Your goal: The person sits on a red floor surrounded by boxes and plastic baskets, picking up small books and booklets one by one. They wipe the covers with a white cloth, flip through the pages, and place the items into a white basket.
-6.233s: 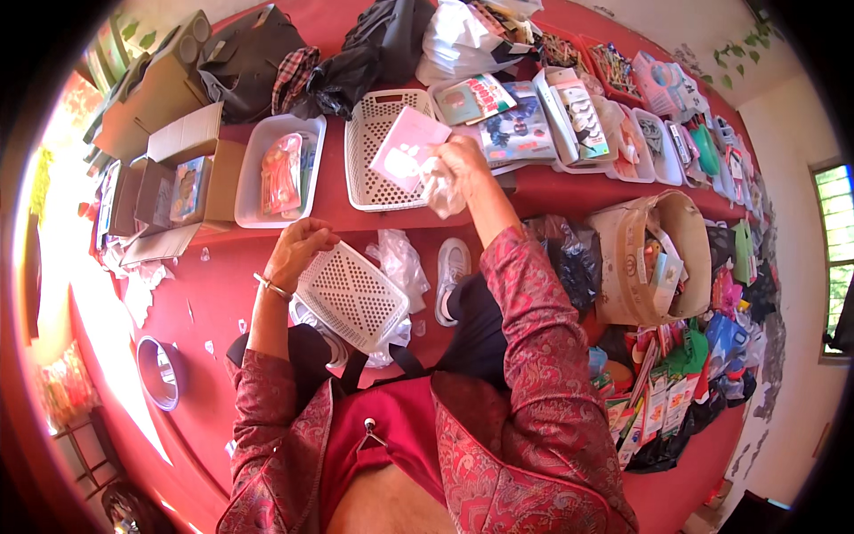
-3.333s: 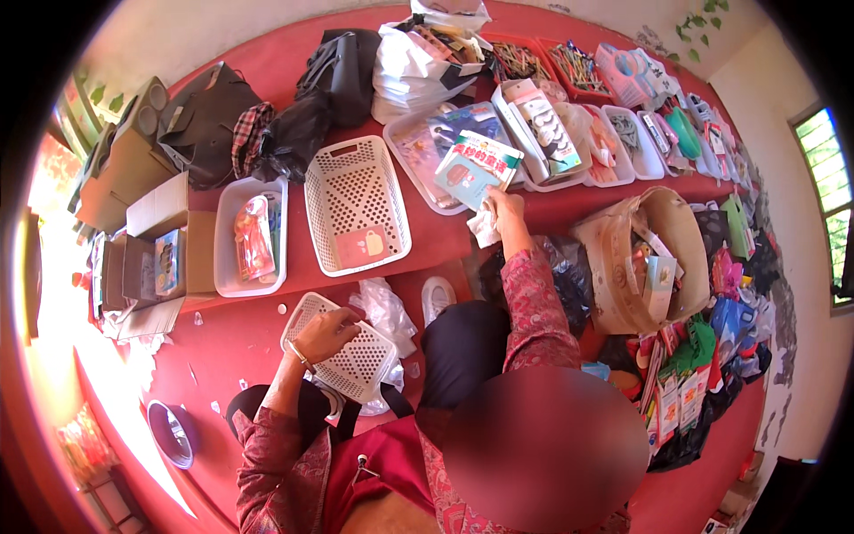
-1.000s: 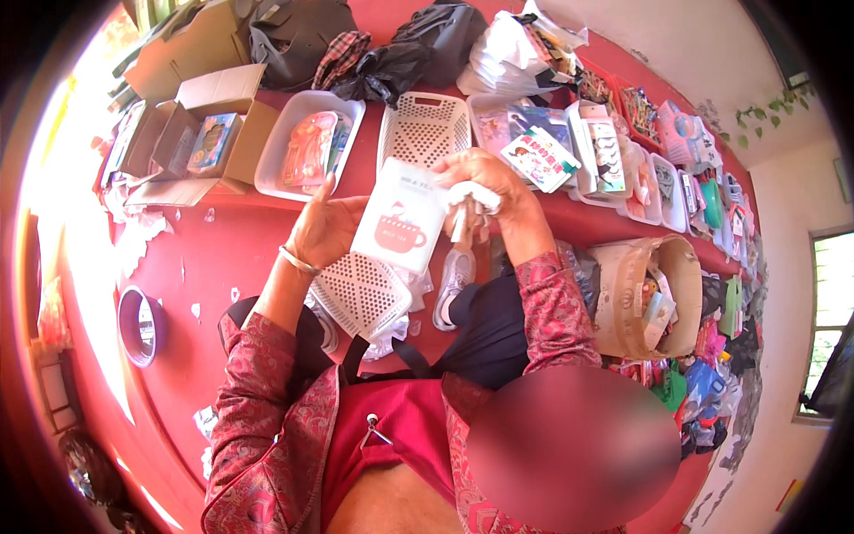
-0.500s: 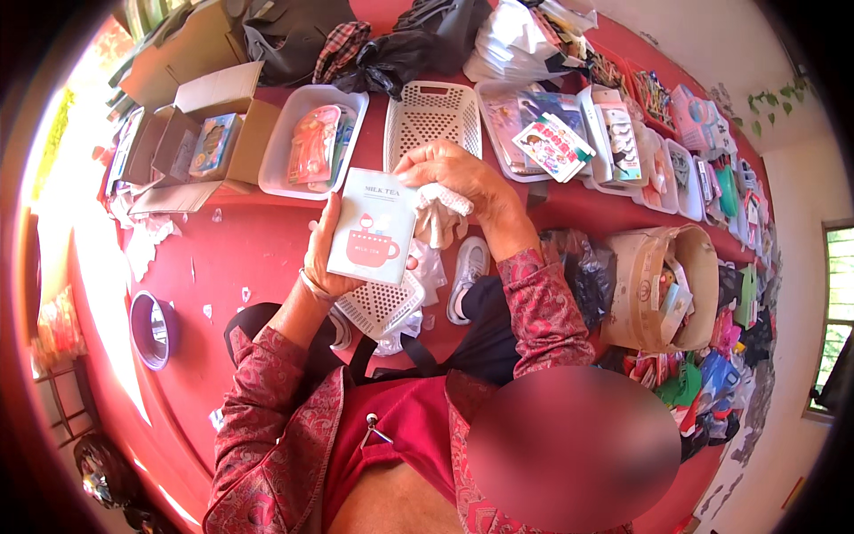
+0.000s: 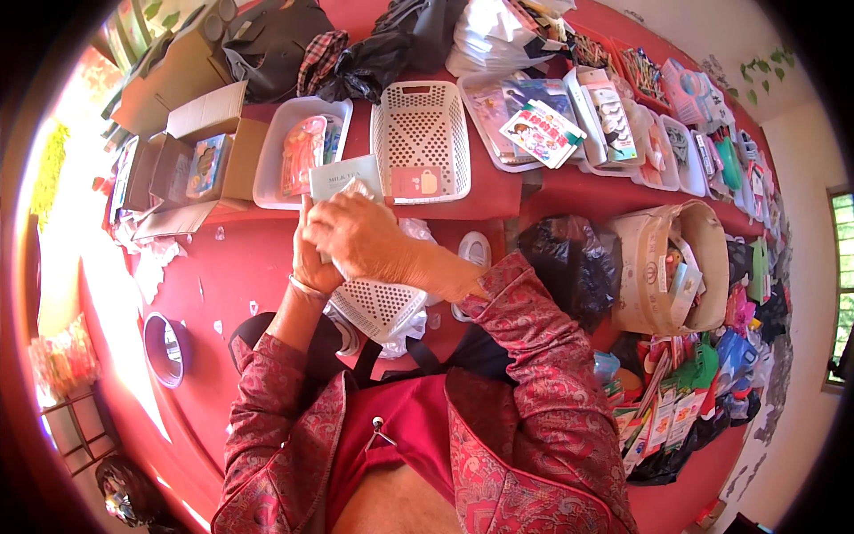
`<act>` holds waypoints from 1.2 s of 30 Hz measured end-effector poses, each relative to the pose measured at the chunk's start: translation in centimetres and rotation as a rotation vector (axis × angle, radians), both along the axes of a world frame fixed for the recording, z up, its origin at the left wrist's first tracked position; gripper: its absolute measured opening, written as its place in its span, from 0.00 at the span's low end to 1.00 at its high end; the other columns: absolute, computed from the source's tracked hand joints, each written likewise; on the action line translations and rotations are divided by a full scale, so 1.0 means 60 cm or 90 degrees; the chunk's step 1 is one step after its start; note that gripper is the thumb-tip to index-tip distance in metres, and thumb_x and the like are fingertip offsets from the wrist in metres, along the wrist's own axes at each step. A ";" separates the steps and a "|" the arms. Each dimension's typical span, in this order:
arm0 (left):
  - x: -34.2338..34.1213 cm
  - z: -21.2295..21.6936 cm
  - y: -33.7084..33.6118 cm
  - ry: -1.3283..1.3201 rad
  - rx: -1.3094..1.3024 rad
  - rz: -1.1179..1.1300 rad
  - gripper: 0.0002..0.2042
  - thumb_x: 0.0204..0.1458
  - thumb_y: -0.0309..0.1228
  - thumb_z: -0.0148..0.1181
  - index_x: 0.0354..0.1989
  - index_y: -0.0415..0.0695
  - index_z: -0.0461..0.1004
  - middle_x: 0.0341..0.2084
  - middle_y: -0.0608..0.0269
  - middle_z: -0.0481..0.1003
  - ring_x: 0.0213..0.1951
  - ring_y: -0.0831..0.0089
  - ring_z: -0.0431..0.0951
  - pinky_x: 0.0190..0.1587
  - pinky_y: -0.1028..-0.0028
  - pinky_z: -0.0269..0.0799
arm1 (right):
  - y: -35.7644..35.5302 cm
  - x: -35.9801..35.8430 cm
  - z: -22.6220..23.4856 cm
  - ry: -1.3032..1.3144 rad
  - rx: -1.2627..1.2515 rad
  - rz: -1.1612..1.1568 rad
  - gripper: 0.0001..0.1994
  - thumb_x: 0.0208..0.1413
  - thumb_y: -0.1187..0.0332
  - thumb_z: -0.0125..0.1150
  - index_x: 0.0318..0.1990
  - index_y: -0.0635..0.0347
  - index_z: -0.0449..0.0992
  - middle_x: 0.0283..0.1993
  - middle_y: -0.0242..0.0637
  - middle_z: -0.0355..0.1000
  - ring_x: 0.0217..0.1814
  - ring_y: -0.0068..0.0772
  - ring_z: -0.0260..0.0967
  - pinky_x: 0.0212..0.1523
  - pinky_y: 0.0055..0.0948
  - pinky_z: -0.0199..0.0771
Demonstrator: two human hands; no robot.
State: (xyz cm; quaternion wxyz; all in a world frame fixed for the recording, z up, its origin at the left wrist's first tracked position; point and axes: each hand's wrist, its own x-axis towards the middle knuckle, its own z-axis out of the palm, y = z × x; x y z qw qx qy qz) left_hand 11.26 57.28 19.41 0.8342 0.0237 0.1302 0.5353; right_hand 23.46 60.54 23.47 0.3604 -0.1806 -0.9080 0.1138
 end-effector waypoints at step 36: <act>0.001 0.035 -0.008 0.122 0.040 -0.047 0.22 0.53 0.39 0.52 0.50 0.36 0.61 0.45 0.49 0.68 0.47 0.57 0.71 0.50 0.60 0.68 | 0.112 0.084 0.031 0.140 -0.923 0.053 0.07 0.46 0.70 0.59 0.30 0.66 0.73 0.23 0.32 0.69 0.20 0.16 0.65 0.19 0.17 0.65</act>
